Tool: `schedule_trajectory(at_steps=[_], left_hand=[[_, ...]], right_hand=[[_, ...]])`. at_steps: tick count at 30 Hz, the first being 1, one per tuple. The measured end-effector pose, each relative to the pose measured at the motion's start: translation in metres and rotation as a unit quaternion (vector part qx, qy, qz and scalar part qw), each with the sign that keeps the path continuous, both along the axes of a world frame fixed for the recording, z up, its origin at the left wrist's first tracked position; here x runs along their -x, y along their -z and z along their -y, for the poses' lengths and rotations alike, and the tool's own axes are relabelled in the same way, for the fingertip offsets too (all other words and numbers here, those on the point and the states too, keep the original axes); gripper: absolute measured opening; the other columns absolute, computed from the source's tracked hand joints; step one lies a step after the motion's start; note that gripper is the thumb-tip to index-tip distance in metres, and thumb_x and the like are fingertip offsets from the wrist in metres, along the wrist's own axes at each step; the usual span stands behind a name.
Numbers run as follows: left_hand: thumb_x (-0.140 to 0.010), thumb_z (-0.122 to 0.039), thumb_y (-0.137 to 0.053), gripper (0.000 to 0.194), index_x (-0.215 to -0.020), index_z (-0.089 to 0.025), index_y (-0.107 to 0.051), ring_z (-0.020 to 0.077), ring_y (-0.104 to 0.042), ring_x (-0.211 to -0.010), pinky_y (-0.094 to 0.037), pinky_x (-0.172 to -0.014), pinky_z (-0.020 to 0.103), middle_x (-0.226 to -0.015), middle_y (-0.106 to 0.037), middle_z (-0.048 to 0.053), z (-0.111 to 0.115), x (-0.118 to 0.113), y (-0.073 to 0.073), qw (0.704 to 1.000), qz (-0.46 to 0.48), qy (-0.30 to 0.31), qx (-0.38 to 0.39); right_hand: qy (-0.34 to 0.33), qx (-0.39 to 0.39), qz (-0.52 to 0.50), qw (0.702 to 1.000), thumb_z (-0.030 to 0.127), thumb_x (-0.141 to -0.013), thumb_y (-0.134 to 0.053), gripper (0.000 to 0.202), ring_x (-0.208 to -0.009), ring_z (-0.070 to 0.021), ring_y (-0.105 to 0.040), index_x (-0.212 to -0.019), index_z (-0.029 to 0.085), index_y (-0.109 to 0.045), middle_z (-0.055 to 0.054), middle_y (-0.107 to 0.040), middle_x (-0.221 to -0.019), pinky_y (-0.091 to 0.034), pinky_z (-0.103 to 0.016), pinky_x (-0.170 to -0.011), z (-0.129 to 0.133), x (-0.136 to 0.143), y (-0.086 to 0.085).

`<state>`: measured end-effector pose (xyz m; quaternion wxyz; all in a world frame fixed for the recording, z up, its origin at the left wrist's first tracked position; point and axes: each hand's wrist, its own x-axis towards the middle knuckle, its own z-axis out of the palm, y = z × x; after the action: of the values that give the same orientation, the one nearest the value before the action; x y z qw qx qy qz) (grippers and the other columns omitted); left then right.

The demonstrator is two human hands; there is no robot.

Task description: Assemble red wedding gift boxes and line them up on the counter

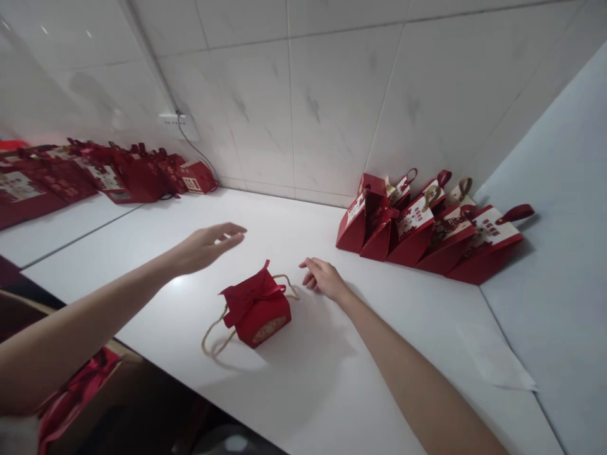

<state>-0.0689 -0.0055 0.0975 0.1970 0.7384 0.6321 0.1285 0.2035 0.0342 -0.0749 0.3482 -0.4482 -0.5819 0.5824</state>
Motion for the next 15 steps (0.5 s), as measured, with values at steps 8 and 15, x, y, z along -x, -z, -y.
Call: schedule_trajectory(at_steps=[8,15], left_hand=[[-0.064,-0.062,-0.073,0.112,-0.156,-0.029,-0.019,0.0402,-0.042,-0.133,-0.037,-0.104,0.050,-0.150,-0.043,0.016,0.043,-0.019,0.009,0.974,-0.157,0.157,0.045],[-0.087,-0.025,-0.046,0.067,-0.152,-0.027,-0.030,0.0314,-0.030,-0.144,-0.030,-0.112,0.050,-0.157,-0.034,0.009,0.036,0.008,-0.011,0.960,-0.255,0.098,-0.059]], right_hand=[[0.003,-0.021,-0.010,1.000,0.061,-0.087,-0.054,0.047,-0.061,-0.0122,-0.059,-0.101,0.017,-0.064,-0.004,-0.066,-0.075,-0.047,-0.022,-0.052,0.000,-0.007,0.007],[0.000,-0.023,-0.007,1.000,0.057,-0.087,-0.054,0.044,-0.062,-0.0126,-0.059,-0.099,0.017,-0.064,-0.005,-0.066,-0.076,-0.046,-0.022,-0.051,0.000,-0.006,0.010]])
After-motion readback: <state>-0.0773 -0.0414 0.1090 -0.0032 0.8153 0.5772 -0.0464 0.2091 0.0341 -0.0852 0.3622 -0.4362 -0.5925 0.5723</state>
